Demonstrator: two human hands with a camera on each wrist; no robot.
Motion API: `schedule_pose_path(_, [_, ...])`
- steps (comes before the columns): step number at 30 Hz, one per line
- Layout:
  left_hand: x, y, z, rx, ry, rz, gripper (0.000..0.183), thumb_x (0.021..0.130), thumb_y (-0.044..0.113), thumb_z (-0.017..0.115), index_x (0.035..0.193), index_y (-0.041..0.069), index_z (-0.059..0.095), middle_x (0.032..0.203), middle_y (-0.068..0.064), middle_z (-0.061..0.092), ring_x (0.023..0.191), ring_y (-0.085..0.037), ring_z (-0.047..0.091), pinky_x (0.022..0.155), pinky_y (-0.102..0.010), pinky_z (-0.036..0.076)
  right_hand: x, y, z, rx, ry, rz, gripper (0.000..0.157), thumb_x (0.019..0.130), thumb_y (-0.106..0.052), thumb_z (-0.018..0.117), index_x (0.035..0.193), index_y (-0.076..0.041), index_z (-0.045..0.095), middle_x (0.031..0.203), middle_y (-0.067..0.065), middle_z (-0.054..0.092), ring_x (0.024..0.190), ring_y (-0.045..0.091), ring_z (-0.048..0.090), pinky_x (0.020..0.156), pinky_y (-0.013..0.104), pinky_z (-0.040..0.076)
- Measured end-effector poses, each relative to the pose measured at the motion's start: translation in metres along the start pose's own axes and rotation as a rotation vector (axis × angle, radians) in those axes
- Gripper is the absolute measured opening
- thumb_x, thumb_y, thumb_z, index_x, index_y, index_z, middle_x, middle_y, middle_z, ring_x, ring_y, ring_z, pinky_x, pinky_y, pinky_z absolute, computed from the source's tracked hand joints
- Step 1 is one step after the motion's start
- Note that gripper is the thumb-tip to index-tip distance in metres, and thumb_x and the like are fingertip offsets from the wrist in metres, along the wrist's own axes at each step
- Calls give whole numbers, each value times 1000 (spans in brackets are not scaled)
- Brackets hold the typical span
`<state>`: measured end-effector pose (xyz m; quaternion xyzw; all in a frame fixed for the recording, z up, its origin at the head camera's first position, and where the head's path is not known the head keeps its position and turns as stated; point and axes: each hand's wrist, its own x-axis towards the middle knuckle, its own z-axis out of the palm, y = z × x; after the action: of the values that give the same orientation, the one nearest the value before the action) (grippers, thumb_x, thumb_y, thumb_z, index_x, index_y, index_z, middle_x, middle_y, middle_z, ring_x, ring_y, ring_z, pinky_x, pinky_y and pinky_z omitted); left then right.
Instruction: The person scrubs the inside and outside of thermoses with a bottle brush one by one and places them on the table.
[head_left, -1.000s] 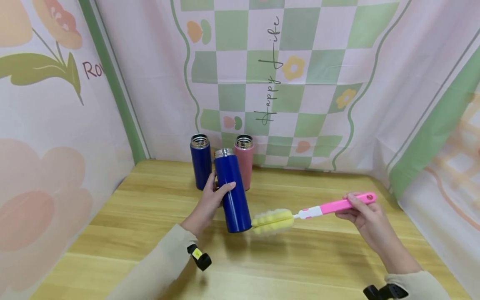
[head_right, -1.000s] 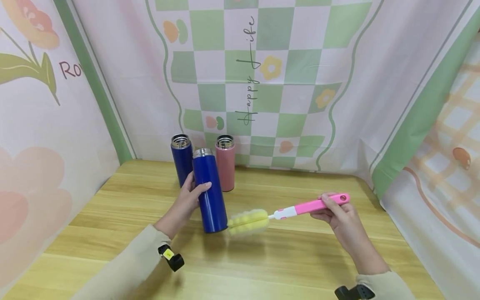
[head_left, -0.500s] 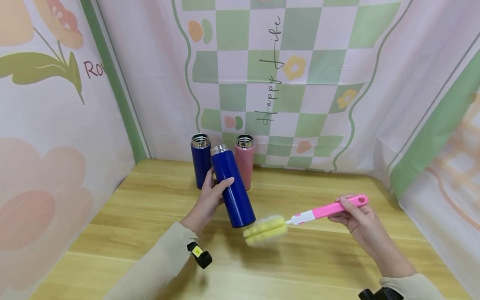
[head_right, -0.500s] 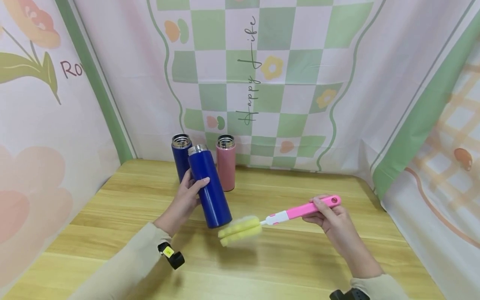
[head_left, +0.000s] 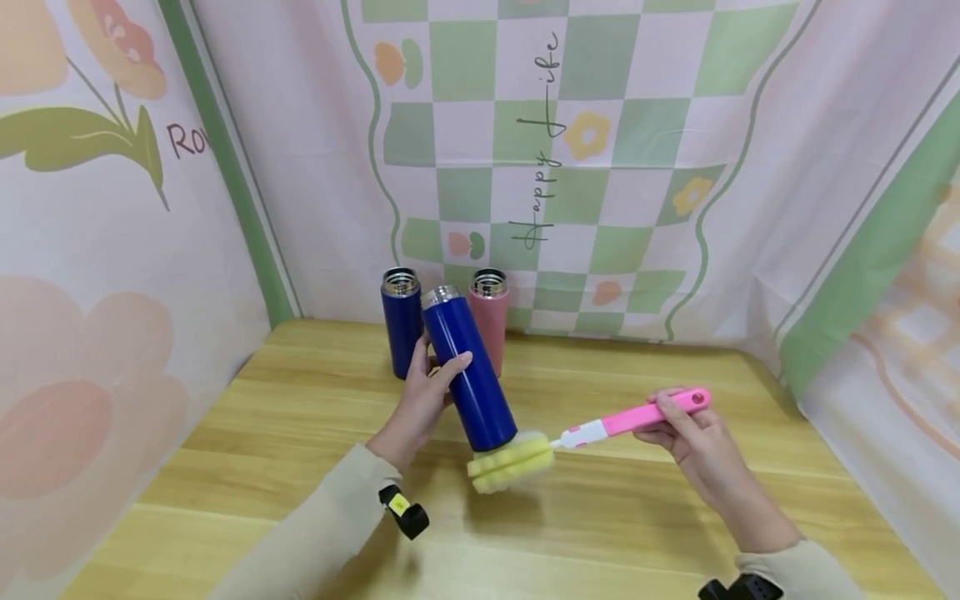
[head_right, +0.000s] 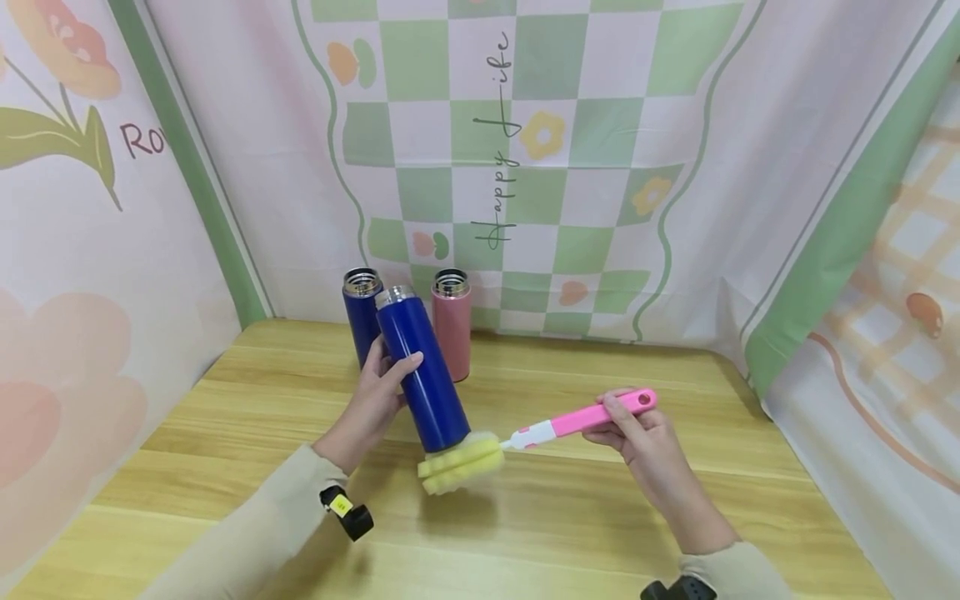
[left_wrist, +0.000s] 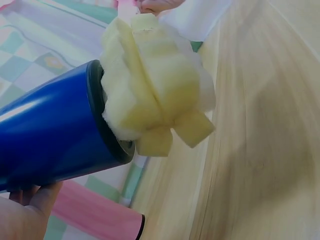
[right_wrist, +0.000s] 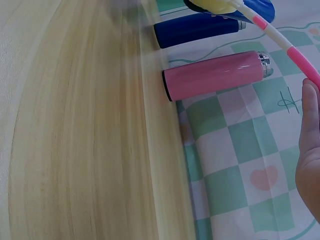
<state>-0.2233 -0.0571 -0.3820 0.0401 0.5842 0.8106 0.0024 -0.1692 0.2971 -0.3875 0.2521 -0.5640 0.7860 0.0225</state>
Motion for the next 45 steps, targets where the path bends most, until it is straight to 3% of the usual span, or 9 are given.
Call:
schedule_pose_path(10, [-3, 8, -1, 8, -1, -22, 82, 91, 34, 74, 156, 33, 24, 139, -14, 43, 123, -34, 52, 100, -54, 44, 0, 3, -3, -35, 28, 1, 29, 108, -1, 37, 111, 0, 66, 101, 13, 70, 92, 20, 72, 83, 30, 56])
schedule_pose_path(19, [-2, 5, -9, 37, -13, -5, 83, 90, 33, 75, 156, 35, 24, 140, -14, 43, 124, -34, 52, 98, -54, 46, -3, -1, -14, -19, 58, -13, 30, 108, -1, 36, 112, -1, 66, 101, 14, 71, 92, 22, 72, 82, 31, 56])
schedule_pose_path(28, [-5, 5, -13, 77, 10, 27, 84, 89, 29, 76, 156, 34, 25, 138, -17, 45, 123, -35, 52, 97, -55, 46, -5, -9, -19, 57, -12, -73, 33, 107, 4, 31, 117, 8, 62, 104, 18, 69, 94, 25, 71, 84, 32, 56])
schedule_pose_path(35, [-7, 5, -12, 76, 22, 32, 86, 89, 30, 76, 156, 38, 23, 137, -16, 44, 122, -34, 51, 98, -53, 47, -4, -8, -17, 117, -55, -68, 34, 107, 5, 30, 118, 9, 62, 105, 18, 69, 94, 25, 71, 84, 32, 56])
schedule_pose_path(45, [-6, 4, -3, 24, 15, 61, 88, 90, 33, 76, 156, 39, 19, 138, -16, 44, 124, -34, 52, 101, -53, 45, -1, -2, -7, 106, -86, -61, 35, 107, 5, 30, 117, 6, 63, 105, 17, 69, 95, 24, 71, 84, 31, 55])
